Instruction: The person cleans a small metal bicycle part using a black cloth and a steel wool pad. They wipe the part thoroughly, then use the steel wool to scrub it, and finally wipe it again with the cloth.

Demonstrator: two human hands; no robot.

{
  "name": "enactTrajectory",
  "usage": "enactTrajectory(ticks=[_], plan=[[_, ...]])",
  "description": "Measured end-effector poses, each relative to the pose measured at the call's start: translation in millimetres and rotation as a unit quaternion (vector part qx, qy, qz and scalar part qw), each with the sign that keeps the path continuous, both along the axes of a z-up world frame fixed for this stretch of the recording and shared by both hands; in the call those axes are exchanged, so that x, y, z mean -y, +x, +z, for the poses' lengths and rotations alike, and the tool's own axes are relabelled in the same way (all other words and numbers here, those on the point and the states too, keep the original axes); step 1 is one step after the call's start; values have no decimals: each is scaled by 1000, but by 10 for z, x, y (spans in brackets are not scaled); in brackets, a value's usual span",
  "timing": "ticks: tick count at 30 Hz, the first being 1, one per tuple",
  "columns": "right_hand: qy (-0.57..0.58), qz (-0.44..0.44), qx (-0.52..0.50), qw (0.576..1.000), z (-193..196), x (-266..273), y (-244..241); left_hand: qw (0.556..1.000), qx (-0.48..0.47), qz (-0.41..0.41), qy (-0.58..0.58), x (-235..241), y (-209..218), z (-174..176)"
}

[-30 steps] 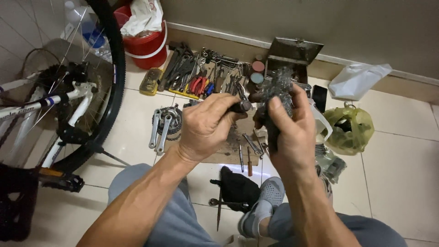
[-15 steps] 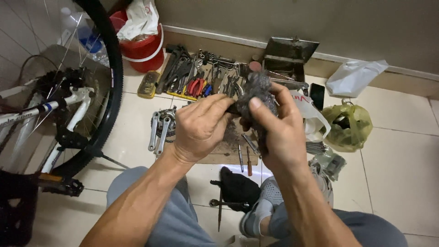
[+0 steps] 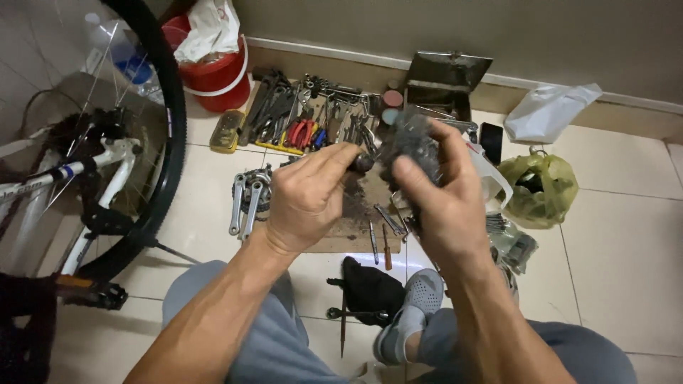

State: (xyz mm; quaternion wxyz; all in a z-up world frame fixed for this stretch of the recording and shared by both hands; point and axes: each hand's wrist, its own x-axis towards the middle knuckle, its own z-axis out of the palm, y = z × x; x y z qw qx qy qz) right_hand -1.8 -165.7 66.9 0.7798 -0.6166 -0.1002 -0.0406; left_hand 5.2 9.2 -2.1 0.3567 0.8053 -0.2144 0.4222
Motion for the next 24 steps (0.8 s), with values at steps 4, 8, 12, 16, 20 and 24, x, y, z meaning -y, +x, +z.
enactTrajectory(ticks=[4, 8, 12, 16, 20, 24], plan=[[-188, 1, 18, 982, 132, -50, -107, 995, 38, -16, 92, 17, 4, 77], [-81, -72, -93, 990, 133, -175, 71, 989, 77, -8, 123, 38, 58, 12], [-28, -24, -54, 998, -159, -52, 304, 996, 26, 19, 83, 124, 187, -162], [106, -13, -80, 991, -329, 95, 407, 999, -45, -7, 2, 229, 338, -305], [108, -10, -55, 993, -458, 173, 351, 997, -76, -1, -3, 338, 289, -380], [-31, 9, -30, 999, -505, 127, 276, 995, -100, -4, 12, 371, 218, -575]])
